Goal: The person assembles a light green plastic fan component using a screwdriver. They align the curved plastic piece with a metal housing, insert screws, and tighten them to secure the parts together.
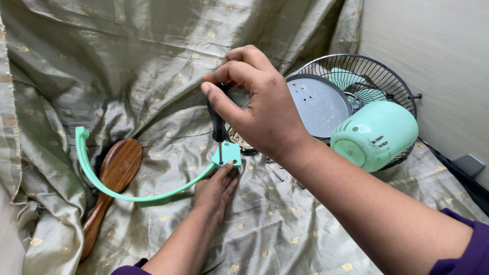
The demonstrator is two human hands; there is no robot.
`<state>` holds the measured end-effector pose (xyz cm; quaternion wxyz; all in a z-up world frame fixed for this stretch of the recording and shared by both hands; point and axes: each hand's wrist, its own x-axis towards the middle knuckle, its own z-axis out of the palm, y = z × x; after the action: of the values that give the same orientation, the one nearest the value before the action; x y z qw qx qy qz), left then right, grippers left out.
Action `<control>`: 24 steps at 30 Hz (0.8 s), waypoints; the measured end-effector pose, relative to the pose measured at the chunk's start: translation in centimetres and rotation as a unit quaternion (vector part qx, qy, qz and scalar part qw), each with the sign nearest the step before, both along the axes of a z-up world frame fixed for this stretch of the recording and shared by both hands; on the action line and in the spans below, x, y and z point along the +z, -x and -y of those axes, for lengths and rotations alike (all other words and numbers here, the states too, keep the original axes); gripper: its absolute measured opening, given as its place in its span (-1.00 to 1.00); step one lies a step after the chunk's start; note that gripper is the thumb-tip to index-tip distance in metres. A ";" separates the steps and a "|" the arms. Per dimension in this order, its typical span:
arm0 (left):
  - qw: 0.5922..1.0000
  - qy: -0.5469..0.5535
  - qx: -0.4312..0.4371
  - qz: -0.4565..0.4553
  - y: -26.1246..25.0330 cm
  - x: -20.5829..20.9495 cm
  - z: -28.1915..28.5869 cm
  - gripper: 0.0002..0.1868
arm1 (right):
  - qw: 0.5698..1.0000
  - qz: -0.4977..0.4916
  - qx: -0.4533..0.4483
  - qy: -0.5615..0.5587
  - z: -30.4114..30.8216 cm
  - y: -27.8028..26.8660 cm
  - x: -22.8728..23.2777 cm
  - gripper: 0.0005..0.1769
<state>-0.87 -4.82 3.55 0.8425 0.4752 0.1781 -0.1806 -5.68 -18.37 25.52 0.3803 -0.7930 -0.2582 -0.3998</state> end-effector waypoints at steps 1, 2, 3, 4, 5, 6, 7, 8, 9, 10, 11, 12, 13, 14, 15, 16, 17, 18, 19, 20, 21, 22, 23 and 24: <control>1.000 -0.002 -0.002 -0.003 0.0 0.2 0.0 -0.45 | 1.000 0.022 0.011 0.019 0.2 0.1 -0.1 -0.83; 1.000 -0.004 -0.002 -0.006 0.0 0.3 0.0 -0.44 | 0.998 0.044 0.025 0.037 0.3 0.3 -0.1 -0.78; 1.000 -0.006 -0.002 -0.009 0.0 0.4 0.0 -0.44 | 0.995 0.066 0.038 0.056 0.3 0.4 -0.2 -0.72; 1.000 -0.007 -0.002 -0.012 0.0 0.6 -0.1 -0.45 | 0.997 0.053 0.035 0.046 0.3 0.4 -0.1 -0.74; 1.000 -0.009 -0.002 -0.014 0.1 0.7 -0.1 -0.46 | 0.998 0.040 0.032 0.037 0.2 0.4 -0.1 -0.76; 1.000 -0.008 -0.001 -0.016 0.2 0.7 0.0 -0.47 | 0.999 0.027 0.031 0.029 0.2 0.4 -0.2 -0.77; 1.000 -0.012 0.000 -0.015 0.2 0.7 0.2 -0.49 | 0.999 -0.026 -0.012 0.031 0.2 0.3 -0.2 -0.75; 1.000 -0.017 0.001 -0.014 0.2 0.7 0.2 -0.50 | 0.995 -0.079 -0.056 0.032 0.2 0.2 -0.3 -0.73; 1.000 -0.022 0.003 -0.013 0.2 0.7 0.2 -0.52 | 0.986 -0.132 -0.098 0.035 0.3 0.1 -0.3 -0.70; 1.000 -0.023 0.002 -0.012 0.2 0.8 0.3 -0.54 | 0.989 -0.121 -0.080 0.033 0.6 0.0 -0.3 -0.69; 1.000 -0.025 0.002 -0.010 0.2 0.9 0.2 -0.55 | 0.992 -0.109 -0.062 0.031 0.9 -0.2 -0.3 -0.69; 1.000 -0.025 0.001 -0.009 0.3 1.0 0.3 -0.57 | 0.994 -0.098 -0.044 0.029 1.2 -0.3 -0.2 -0.69; 1.000 -0.027 0.006 -0.012 0.3 1.1 0.3 -0.57 | 0.999 -0.043 -0.003 0.027 1.5 -0.4 -0.3 -0.75; 0.999 -0.029 0.010 -0.016 0.3 1.1 0.3 -0.57 | 0.999 0.011 0.039 0.024 1.7 -0.5 -0.4 -0.79; 0.999 -0.031 0.014 -0.020 0.3 1.1 0.4 -0.57 | 0.994 0.064 0.082 0.022 1.9 -0.6 -0.6 -0.82; 0.999 -0.029 0.014 -0.019 0.3 1.1 0.4 -0.57 | 0.994 0.062 0.087 0.027 2.2 -0.8 -0.7 -0.81; 0.999 -0.028 0.014 -0.017 0.2 1.0 0.3 -0.58 | 0.993 0.059 0.092 0.033 2.5 -1.0 -0.8 -0.80; 0.999 -0.027 0.012 -0.016 0.2 0.9 0.2 -0.58 | 0.993 0.057 0.096 0.038 2.7 -1.2 -0.9 -0.79; 0.999 -0.025 0.013 -0.016 0.1 0.8 0.2 -0.59 | 0.995 0.034 0.088 0.036 2.8 -1.3 -0.9 -0.79; 0.999 -0.024 0.013 -0.016 0.0 0.7 0.3 -0.60 | 0.996 0.011 0.080 0.034 3.0 -1.4 -1.0 -0.77; 1.000 -0.023 0.013 -0.016 0.0 0.6 0.2 -0.61 | 0.997 -0.012 0.073 0.033 3.1 -1.3 -1.0 -0.76; 1.000 -0.020 0.015 -0.016 -0.1 0.5 0.2 -0.61 | 0.998 -0.037 0.041 0.037 3.2 -1.2 -1.0 -0.74; 1.000 -0.018 0.018 -0.016 -0.1 0.4 0.1 -0.62 | 0.997 -0.063 0.009 0.041 3.2 -1.1 -1.0 -0.73; 1.000 -0.015 0.018 -0.016 -0.2 0.4 0.1 -0.63 | 0.995 -0.088 -0.024 0.045 3.2 -1.1 -1.0 -0.71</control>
<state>-0.65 -4.95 3.94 0.8355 0.4818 0.2027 -0.1698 -4.60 -21.57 24.50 0.3556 -0.8474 -0.2228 -0.3254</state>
